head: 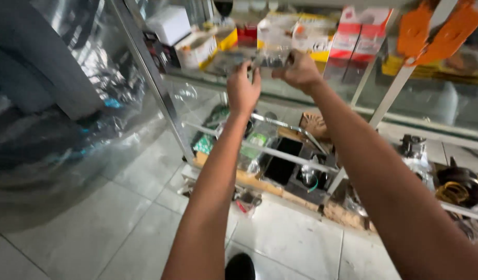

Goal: The person organizes various mechanical parts and accessories on a tiled floor and a glass shelf. They handle a patterned cloth, a small box, a metal handlebar, a clutch basket, and several packaged items, placing them on the shelf or floor.

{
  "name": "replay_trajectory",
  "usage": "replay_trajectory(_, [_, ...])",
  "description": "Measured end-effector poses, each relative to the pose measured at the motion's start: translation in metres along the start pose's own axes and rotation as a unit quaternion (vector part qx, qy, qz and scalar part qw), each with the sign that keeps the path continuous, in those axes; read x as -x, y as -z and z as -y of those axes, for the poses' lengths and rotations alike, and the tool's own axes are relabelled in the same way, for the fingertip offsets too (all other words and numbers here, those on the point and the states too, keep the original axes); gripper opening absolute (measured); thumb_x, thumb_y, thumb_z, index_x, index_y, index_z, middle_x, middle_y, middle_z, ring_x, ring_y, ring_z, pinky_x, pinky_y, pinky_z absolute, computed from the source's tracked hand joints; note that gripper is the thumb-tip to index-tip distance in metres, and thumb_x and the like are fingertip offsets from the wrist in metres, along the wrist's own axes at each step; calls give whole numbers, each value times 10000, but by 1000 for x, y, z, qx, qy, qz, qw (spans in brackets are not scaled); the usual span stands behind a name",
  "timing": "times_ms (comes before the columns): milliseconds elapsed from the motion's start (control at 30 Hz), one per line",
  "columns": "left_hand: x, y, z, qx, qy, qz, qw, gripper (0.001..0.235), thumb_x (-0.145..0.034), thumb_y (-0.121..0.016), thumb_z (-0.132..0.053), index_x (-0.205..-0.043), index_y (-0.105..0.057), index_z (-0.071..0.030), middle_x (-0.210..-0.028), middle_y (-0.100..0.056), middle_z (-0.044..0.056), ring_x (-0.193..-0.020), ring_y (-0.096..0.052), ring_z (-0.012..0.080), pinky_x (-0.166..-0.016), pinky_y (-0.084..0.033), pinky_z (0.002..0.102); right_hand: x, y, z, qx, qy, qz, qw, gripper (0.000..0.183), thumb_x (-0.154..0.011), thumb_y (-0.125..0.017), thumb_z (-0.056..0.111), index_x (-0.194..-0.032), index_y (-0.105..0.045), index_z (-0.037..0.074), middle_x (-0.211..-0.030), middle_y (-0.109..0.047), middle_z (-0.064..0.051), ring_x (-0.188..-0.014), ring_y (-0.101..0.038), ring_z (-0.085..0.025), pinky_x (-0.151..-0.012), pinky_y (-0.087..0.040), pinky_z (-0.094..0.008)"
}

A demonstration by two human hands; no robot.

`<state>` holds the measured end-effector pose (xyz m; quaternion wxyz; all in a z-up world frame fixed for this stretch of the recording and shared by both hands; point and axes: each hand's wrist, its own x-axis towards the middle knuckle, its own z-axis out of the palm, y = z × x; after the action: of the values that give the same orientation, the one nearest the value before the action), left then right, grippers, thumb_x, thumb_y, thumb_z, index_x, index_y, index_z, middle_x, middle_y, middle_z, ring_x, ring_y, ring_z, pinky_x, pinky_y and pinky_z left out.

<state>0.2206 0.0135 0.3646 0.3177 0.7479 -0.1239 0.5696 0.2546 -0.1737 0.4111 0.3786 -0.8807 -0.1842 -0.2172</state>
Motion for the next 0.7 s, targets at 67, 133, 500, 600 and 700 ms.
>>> replay_trajectory(67, [6,2,1,-16,-10,15,1000,276,-892,-710,-170,-1145,-654,-74,-974,-716,161,-785,-677,390,-710,-543,481,6,-2,-5,-47,38,8,998,464,-769,-832,199,-1145,-669,-17,-1010,-707,-103,-826,-622,-214,-744,-523,-337])
replay_trajectory(133, [6,5,2,-33,-25,27,999,321,-888,-712,-144,-1195,-628,-99,-988,-701,154,-808,-671,391,-728,-540,489,10,-3,-2,-96,80,12,992,495,-797,-754,52,-1280,-675,-22,-1155,-761,-108,-935,-698,-185,-828,-550,-302])
replay_trajectory(500, [-9,7,17,-52,48,39,997,318,-840,-720,-90,-1148,-694,-166,-1012,-741,78,-791,-710,337,-711,-564,454,15,-10,4,-71,105,-24,992,477,-884,-892,133,-1226,-633,-74,-782,-653,-17,-624,-550,-103,-575,-470,-246])
replay_trajectory(600, [-9,3,18,-80,44,35,995,294,-853,-708,-114,-1140,-716,-178,-1002,-753,51,-747,-716,322,-677,-564,452,15,-10,2,4,143,-61,988,477,-860,-938,172,-1190,-686,-62,-809,-669,-45,-627,-558,-138,-576,-492,-282])
replay_trajectory(700, [-8,4,18,-74,52,57,994,326,-862,-693,-96,-1180,-682,-166,-1005,-751,67,-788,-718,337,-707,-561,464,12,-12,1,-6,122,-49,991,474,-851,-922,173,-1200,-679,-37,-783,-639,-15,-609,-532,-129,-570,-471,-277])
